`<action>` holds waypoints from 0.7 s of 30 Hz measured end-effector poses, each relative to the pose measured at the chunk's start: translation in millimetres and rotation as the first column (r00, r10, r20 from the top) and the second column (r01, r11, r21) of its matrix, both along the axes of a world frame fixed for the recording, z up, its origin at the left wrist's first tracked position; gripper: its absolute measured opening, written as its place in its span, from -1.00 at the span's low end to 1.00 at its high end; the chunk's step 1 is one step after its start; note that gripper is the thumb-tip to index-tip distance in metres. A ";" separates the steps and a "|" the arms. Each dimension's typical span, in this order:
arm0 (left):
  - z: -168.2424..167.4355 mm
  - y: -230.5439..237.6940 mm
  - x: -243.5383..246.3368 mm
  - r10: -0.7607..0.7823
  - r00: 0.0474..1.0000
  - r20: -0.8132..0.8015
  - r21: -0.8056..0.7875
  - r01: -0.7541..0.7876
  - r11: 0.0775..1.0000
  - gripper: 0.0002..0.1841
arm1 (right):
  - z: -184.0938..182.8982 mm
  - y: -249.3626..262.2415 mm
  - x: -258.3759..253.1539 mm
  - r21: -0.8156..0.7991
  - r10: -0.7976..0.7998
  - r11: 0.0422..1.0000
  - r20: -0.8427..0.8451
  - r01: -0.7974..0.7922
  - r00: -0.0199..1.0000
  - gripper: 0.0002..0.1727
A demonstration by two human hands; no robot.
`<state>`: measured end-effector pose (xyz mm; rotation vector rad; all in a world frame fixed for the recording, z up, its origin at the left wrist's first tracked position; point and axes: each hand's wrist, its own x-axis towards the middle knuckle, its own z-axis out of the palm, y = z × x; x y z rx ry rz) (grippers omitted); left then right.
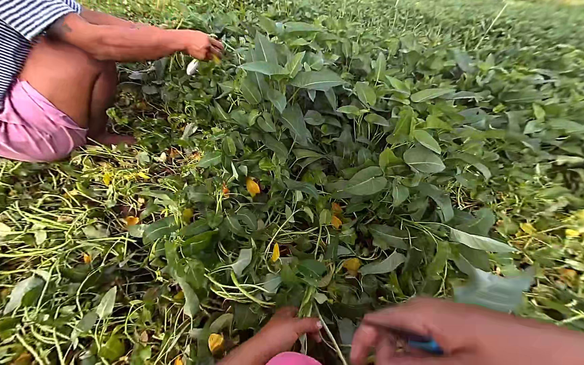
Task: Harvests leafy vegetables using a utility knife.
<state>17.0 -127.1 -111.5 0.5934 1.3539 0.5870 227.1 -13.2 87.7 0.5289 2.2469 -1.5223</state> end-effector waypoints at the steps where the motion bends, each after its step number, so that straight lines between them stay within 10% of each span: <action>1: -4.7 -7.7 -5.0 0.103 0.995 -0.001 0.017 -0.103 0.995 -0.78 | 11.7 13.0 -6.2 -0.043 -0.190 0.981 -0.052 0.187 0.980 -0.66; 6: -5.5 -43.5 -39.0 0.326 0.938 0.113 -0.042 -0.324 0.945 -0.61 | -14.5 79.7 -38.8 -0.071 -0.582 0.813 -0.146 0.578 0.800 -0.51; 10: 5.1 -57.1 -60.0 0.387 0.909 0.157 -0.015 -0.389 0.921 -0.66 | -124.6 85.1 -93.3 -0.297 -0.579 0.782 -0.022 0.547 0.815 -0.21; 15: 20.7 -61.9 -84.1 0.353 0.932 0.075 0.085 -0.359 0.930 -0.77 | -257.9 75.3 -116.9 -0.332 -0.856 0.409 0.182 0.850 0.483 -0.16; 21: 56.8 -34.1 -115.6 0.318 0.947 -0.049 0.181 -0.304 0.935 -0.76 | -268.8 82.7 -65.7 0.026 -0.722 0.682 0.187 0.731 0.666 -0.31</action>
